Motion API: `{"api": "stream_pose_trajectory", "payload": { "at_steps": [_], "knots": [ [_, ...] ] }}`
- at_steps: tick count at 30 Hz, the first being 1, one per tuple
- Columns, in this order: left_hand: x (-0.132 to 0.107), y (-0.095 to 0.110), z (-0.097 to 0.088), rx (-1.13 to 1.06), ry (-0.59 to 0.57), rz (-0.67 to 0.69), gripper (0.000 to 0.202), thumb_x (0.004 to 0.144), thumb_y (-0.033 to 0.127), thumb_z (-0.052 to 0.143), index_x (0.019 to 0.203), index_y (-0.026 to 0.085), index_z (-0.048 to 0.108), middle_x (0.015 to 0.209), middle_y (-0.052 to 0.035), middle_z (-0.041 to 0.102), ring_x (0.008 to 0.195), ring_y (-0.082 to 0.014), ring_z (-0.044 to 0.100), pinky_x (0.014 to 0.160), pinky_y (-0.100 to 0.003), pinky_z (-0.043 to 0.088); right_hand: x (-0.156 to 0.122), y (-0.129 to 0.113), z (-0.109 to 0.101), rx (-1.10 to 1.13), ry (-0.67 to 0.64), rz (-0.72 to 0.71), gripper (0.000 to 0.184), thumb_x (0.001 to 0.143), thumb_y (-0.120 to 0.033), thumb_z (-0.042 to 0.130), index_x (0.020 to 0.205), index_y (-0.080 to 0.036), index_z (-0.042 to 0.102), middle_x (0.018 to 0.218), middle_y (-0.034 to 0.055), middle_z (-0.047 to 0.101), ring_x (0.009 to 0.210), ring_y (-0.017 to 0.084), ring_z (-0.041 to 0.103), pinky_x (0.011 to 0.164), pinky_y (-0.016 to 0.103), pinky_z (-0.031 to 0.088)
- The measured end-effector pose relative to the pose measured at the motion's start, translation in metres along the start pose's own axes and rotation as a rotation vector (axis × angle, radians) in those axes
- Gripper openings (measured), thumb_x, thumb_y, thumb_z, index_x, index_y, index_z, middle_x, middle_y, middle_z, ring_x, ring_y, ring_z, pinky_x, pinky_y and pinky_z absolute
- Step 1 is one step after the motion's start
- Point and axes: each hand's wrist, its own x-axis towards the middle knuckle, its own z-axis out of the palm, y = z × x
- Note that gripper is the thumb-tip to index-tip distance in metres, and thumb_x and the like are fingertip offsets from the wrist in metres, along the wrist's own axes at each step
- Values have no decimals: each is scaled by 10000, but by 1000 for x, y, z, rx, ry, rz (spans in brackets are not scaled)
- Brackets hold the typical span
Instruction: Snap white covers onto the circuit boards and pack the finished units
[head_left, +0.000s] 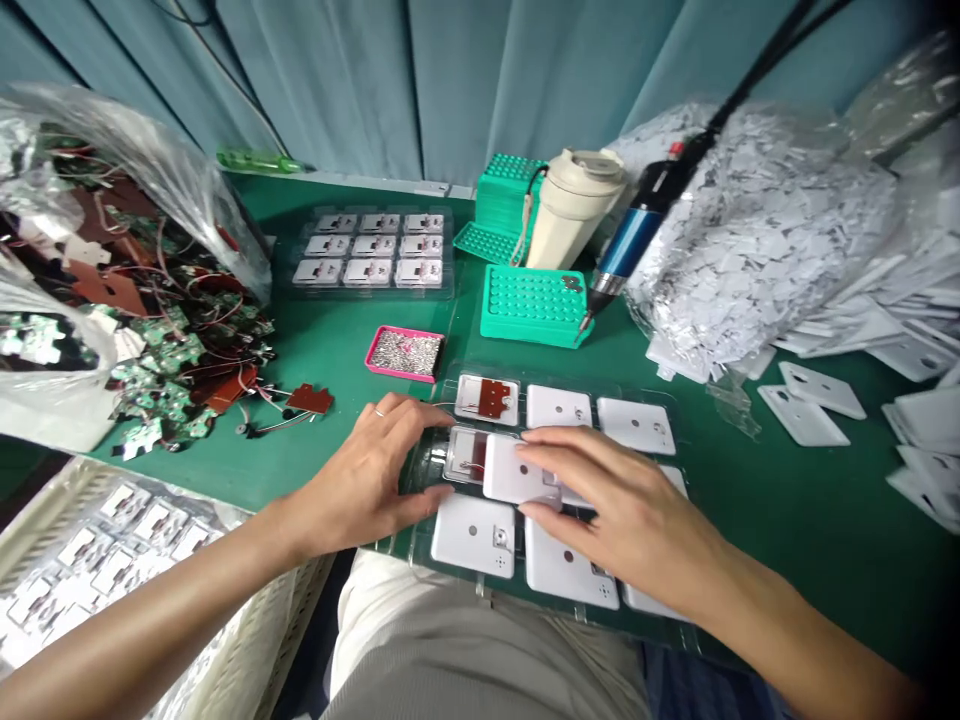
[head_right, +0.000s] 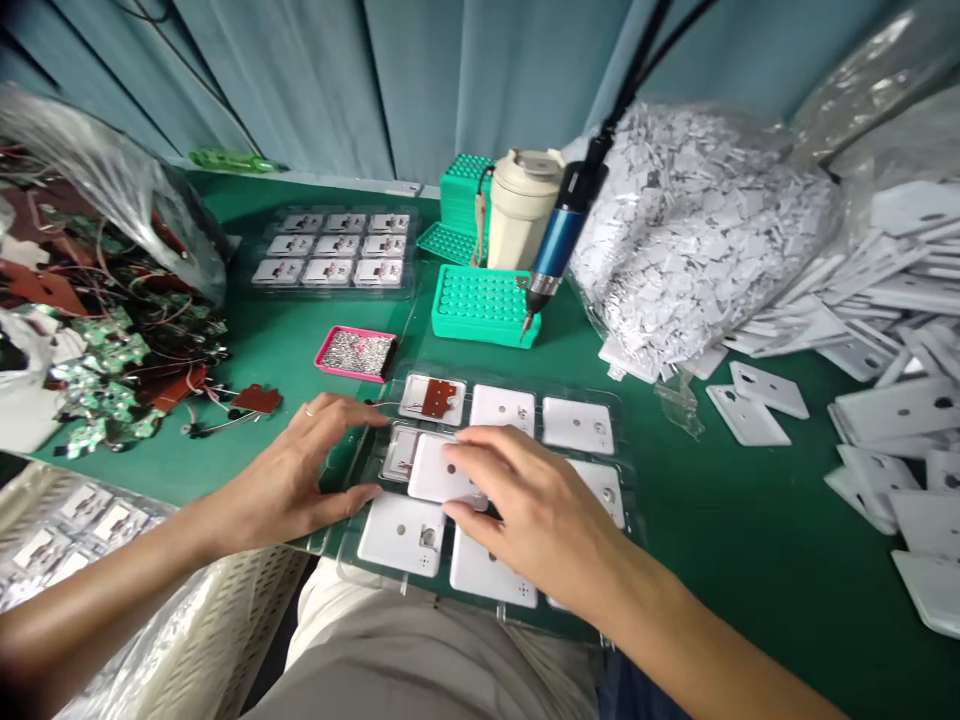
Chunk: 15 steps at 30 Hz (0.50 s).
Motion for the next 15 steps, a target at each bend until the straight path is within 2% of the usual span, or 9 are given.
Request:
{"api": "stream_pose_trajectory", "payload": {
  "at_steps": [3, 6, 10, 15],
  "knots": [
    [-6, -3, 3, 16, 27, -29, 457, 849, 274, 644, 1242, 178, 433, 1175, -92, 569, 1067, -272, 460, 877, -435, 378, 19, -5, 14, -35, -32, -90, 254, 886, -207, 596, 1134, -159, 627, 1110, 116, 633, 1015, 252, 615, 878, 434, 547],
    [-5, -5, 3, 14, 50, -29, 446, 834, 263, 653, 1216, 168, 443, 1150, -93, 585, 1030, -266, 470, 843, -416, 370, 29, -6, 23, -81, -69, -101, 211, 878, -211, 616, 1082, -171, 645, 1084, 113, 632, 1001, 276, 590, 838, 463, 530],
    [1, -9, 3, 19, 51, 4, 425, 843, 278, 649, 1199, 156, 453, 1129, -99, 596, 1029, -268, 478, 833, -404, 361, 32, -9, 29, -121, -81, -72, 195, 877, -221, 620, 1069, -192, 639, 1076, 98, 628, 968, 267, 578, 791, 428, 514],
    [9, -11, 9, 21, 44, 84, 368, 861, 262, 627, 1177, 153, 473, 1106, -92, 610, 1039, -263, 486, 828, -387, 354, 36, -21, 30, -340, -116, -39, 93, 833, -220, 652, 924, -207, 635, 931, 74, 649, 869, 256, 580, 703, 388, 460]
  ]
}}
